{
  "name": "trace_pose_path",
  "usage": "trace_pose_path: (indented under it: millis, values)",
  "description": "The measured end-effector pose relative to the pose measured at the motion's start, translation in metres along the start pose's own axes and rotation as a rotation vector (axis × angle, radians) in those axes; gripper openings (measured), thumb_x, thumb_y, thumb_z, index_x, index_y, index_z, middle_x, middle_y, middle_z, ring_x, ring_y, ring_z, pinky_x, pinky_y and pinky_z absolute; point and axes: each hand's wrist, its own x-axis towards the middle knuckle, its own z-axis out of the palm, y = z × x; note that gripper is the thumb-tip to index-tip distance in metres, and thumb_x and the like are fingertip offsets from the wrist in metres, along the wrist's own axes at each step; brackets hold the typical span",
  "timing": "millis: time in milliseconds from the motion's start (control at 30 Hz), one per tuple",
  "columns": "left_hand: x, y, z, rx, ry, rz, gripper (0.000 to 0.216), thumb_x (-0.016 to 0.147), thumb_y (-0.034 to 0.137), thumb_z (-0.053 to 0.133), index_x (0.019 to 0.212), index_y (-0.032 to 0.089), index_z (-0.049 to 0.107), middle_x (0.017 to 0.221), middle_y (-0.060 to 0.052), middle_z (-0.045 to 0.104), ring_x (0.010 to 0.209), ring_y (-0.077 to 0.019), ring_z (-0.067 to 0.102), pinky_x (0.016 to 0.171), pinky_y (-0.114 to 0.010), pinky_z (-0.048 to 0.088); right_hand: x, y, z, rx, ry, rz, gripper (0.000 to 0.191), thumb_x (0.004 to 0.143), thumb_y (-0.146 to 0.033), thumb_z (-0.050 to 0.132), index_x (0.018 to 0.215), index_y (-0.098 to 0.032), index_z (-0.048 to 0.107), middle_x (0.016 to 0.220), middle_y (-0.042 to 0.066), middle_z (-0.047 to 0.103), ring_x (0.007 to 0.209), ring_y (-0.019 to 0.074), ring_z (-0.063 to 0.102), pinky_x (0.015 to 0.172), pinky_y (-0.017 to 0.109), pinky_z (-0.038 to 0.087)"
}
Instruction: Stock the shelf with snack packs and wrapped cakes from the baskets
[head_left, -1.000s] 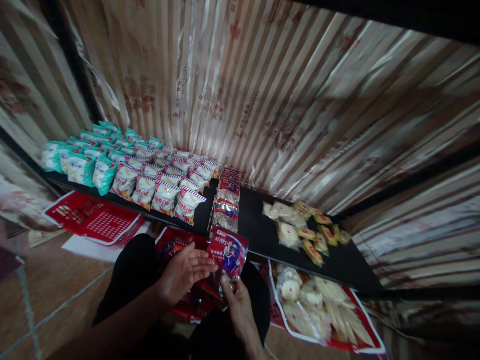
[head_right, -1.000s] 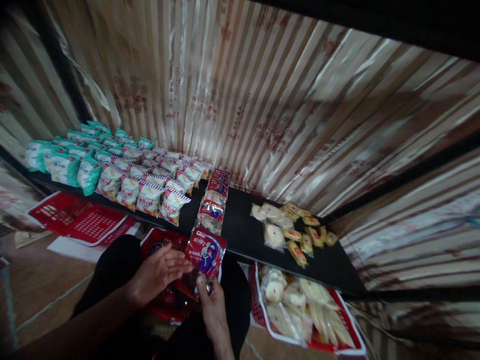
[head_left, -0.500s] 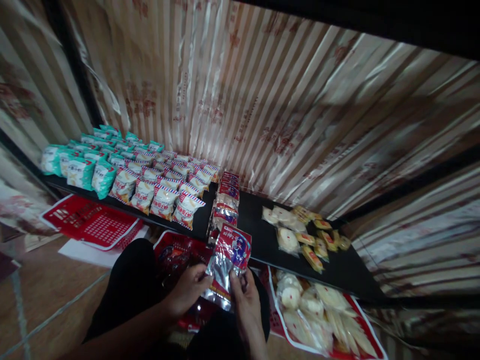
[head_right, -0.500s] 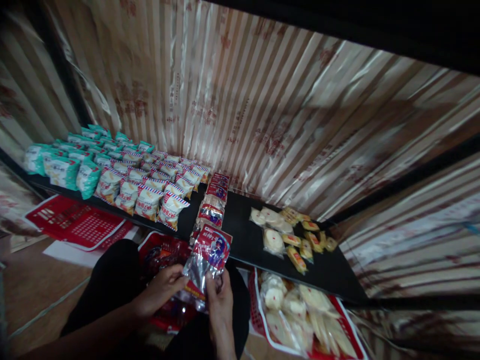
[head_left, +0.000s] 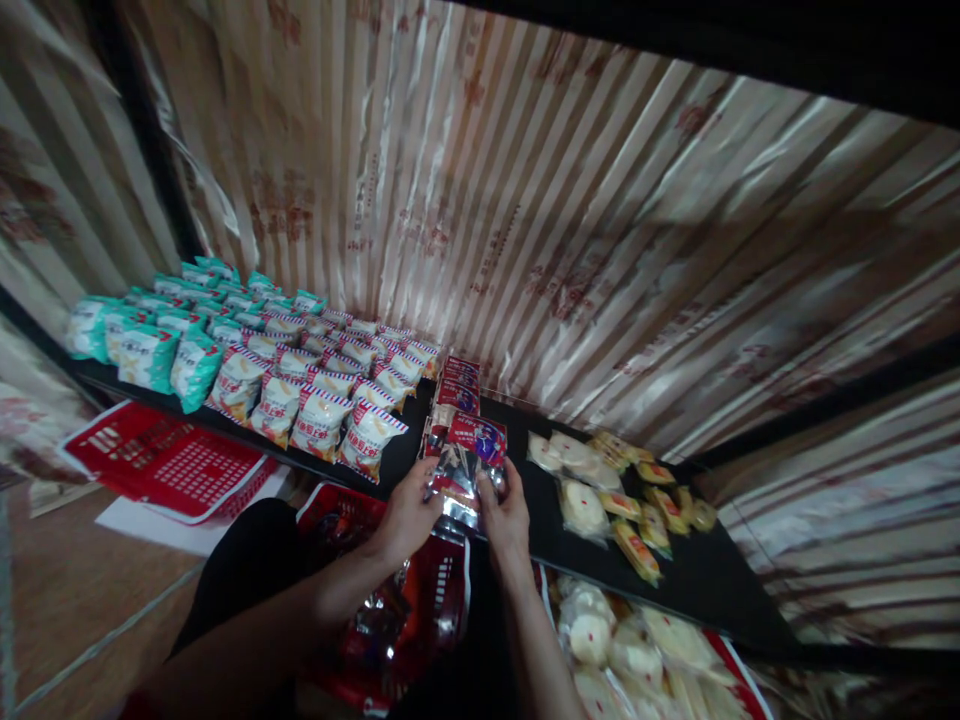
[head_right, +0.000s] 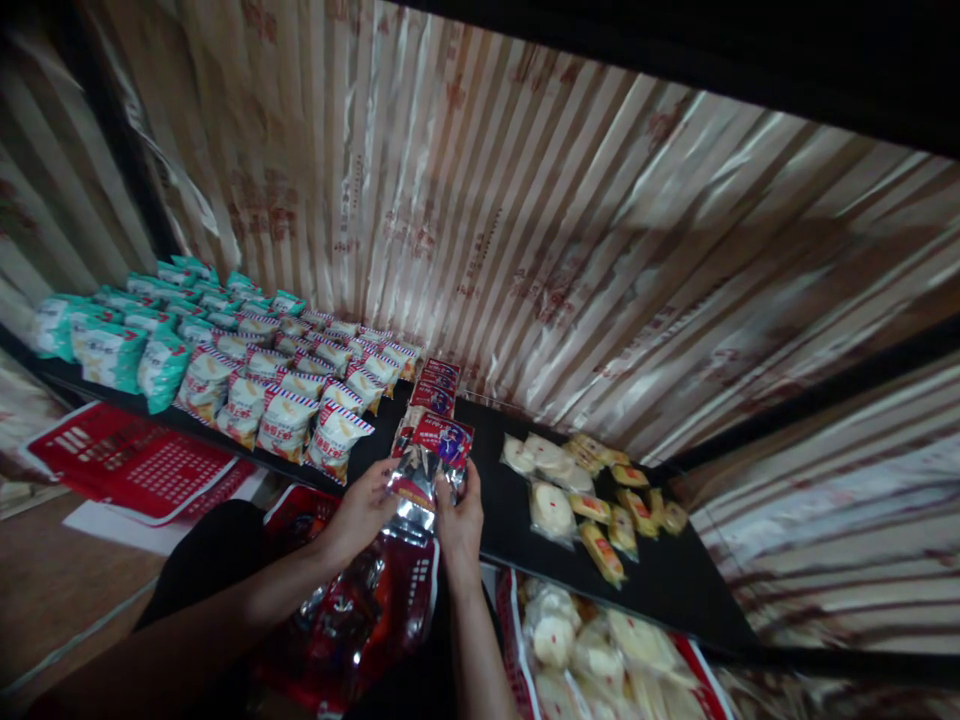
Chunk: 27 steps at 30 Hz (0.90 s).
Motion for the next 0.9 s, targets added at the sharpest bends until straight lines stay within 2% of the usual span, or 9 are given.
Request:
trace_pose_path:
  millis: [67,167,367,533,667,767,900]
  values:
    - [0.010,-0.007,-0.003,0.107,0.040,0.025,0.050,0.072,0.001,0.050,0.120,0.017,0.046,0.098,-0.004,0.063,0.085,-0.0130,0.061,0.077,-0.023,0.047,0.012,-0.001,0.006,-0.076,-0.001,-0.013,0.080,0.072,-0.054,0.055,0.137,-0.013,0.033,0.096,0.010,0.069,0.084,0.0235,0.065,0.076,0.035,0.049]
    - [0.017,-0.015,-0.009,0.258,0.106,0.011,0.048,0.073,0.005,0.052,0.119,0.017,0.049,0.094,-0.003,0.060,0.077,-0.0116,0.058,0.074,-0.023,0.047,0.019,0.001,0.013,-0.170,0.028,-0.047,0.075,0.072,-0.052,0.053,0.135,-0.013,0.037,0.100,0.011,0.068,0.090,0.0252,0.064,0.079,0.036,0.048]
    - [0.015,-0.018,-0.014,0.412,0.144,0.019,0.044,0.071,0.006,0.051,0.113,0.016,0.054,0.092,-0.004,0.056,0.070,-0.0115,0.054,0.071,-0.024,0.046,0.016,0.016,0.017,-0.244,0.028,-0.148,0.061,0.075,-0.048,0.050,0.126,-0.015,0.050,0.110,0.011,0.065,0.101,0.0235,0.059,0.088,0.035,0.045]
    - [0.010,-0.016,-0.012,0.488,0.195,0.062,0.043,0.069,0.006,0.051,0.110,0.017,0.055,0.090,-0.003,0.056,0.072,-0.0133,0.055,0.073,-0.025,0.045,0.016,0.025,0.019,-0.340,0.005,-0.205,0.055,0.078,-0.050,0.045,0.115,-0.012,0.059,0.116,0.015,0.061,0.110,0.0253,0.054,0.095,0.041,0.040]
    - [0.006,-0.011,-0.013,0.595,0.223,0.029,0.040,0.069,0.009,0.054,0.107,0.020,0.057,0.089,-0.002,0.058,0.077,-0.0153,0.056,0.073,-0.025,0.042,0.017,0.028,0.022,-0.437,-0.015,-0.297,0.055,0.079,-0.050,0.044,0.115,-0.012,0.058,0.124,0.017,0.055,0.117,0.0262,0.048,0.100,0.045,0.036]
    - [0.004,-0.009,-0.015,0.654,0.209,0.004,0.040,0.071,0.012,0.053,0.110,0.018,0.056,0.087,-0.002,0.059,0.077,-0.0161,0.057,0.073,-0.025,0.041,0.015,0.026,0.025,-0.517,-0.030,-0.302,0.059,0.080,-0.049,0.041,0.120,-0.008,0.055,0.128,0.021,0.050,0.122,0.0285,0.042,0.101,0.046,0.034]
    - [0.006,-0.011,-0.016,0.639,0.181,-0.021,0.041,0.073,0.013,0.051,0.114,0.018,0.053,0.088,-0.001,0.060,0.080,-0.0158,0.057,0.074,-0.024,0.040,0.012,0.019,0.030,-0.647,-0.005,-0.328,0.060,0.079,-0.047,0.045,0.126,-0.011,0.052,0.141,0.018,0.034,0.132,0.0329,0.025,0.103,0.050,0.028]
